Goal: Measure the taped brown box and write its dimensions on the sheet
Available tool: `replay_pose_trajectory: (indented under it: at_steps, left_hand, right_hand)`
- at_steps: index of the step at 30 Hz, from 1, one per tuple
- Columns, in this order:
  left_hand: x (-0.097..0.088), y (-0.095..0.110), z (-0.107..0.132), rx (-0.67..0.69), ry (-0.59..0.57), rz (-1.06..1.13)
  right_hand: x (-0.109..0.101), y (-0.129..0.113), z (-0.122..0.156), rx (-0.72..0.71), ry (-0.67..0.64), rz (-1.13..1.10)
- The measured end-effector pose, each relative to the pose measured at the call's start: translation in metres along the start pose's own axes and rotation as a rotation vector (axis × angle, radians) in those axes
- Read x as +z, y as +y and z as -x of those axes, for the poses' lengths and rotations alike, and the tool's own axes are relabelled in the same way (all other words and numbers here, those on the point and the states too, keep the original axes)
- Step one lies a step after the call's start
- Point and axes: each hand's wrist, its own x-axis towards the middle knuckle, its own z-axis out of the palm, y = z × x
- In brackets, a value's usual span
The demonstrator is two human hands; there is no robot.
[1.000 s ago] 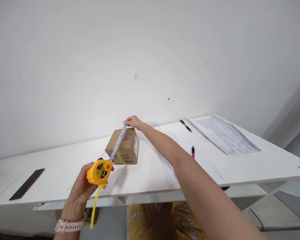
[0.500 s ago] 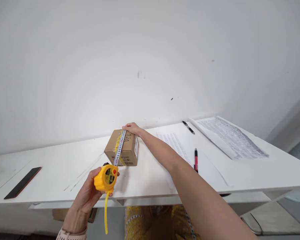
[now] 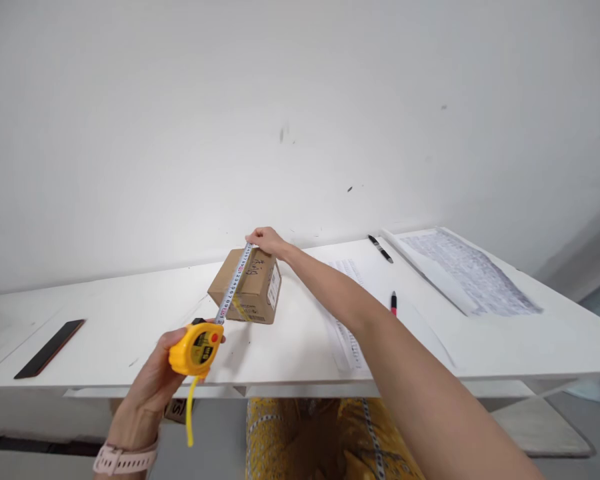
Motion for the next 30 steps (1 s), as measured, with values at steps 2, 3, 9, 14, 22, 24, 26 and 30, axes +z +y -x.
replay_pose_trajectory:
  at_steps: [2,3,9,14,22,24,26,30]
  left_hand:
    - [-0.016,0.015,0.002,0.037,0.023,-0.056]
    - [-0.025,0.024,0.001,0.062,0.033,-0.091]
    - [-0.068,0.086,-0.047,0.142,0.193,-0.268]
    - [-0.077,0.109,-0.11,0.165,0.199,-0.36]
    - [-0.059,0.092,-0.149,0.187,0.109,-0.384]
    - [-0.06,0.088,-0.152,0.176,0.086,-0.382]
    - [-0.062,0.085,-0.154,0.164,0.062,-0.384]
    - [-0.071,0.084,-0.159,0.148,0.012,-0.41]
  right_hand:
    - [-0.012,-0.015,0.009,-0.078,0.02,-0.007]
    - [-0.018,-0.021,0.017,-0.11,0.026,-0.012]
    - [-0.02,-0.016,0.092,-0.097,0.086,0.063]
    - [0.013,0.011,0.136,-0.062,0.083,0.085]
    - [0.022,0.025,0.133,-0.03,0.091,0.18]
    - [0.02,0.029,0.131,-0.026,0.051,0.142]
    - [0.019,0.032,0.129,-0.036,0.01,0.095]
    - [0.019,0.036,0.122,-0.067,-0.03,0.012]
